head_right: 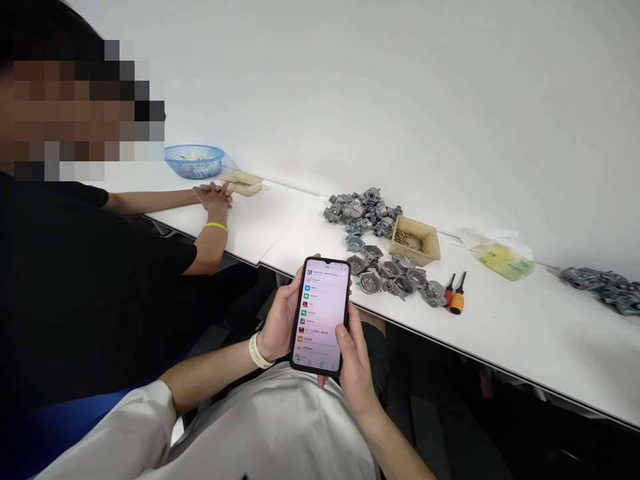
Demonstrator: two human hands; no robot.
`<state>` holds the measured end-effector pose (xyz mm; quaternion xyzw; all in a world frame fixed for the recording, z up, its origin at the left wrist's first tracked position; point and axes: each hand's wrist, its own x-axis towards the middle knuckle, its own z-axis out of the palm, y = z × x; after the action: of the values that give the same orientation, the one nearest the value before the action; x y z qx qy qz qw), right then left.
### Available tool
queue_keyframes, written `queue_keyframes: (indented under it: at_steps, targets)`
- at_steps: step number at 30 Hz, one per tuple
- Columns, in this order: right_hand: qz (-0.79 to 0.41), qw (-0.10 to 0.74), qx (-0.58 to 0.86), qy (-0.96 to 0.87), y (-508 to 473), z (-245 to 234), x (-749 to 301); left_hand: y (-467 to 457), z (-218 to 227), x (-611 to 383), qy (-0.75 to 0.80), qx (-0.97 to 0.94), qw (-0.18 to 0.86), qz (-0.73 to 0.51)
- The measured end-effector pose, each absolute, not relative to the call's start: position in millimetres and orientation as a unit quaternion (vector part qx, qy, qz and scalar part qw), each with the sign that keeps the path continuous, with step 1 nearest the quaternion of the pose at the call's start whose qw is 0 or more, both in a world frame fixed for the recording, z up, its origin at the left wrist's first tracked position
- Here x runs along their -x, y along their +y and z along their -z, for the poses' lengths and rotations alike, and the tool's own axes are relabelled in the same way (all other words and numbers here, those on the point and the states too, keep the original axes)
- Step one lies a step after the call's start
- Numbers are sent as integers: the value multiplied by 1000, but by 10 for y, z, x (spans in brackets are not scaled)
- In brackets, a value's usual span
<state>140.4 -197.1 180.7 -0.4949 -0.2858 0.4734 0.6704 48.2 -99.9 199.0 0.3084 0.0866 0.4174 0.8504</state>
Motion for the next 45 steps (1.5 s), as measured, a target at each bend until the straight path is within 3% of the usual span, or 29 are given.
queue_keyframes:
  at_steps: [20, 45]
  targets:
    - [-540, 621, 381, -422, -1938, -1705, -1444, -892, -2055, -455, 113, -318, 806, -486]
    - [-551, 604, 364, -446, -1941, -1679, -1495, -891, -2047, -451, 111, -318, 806, -487]
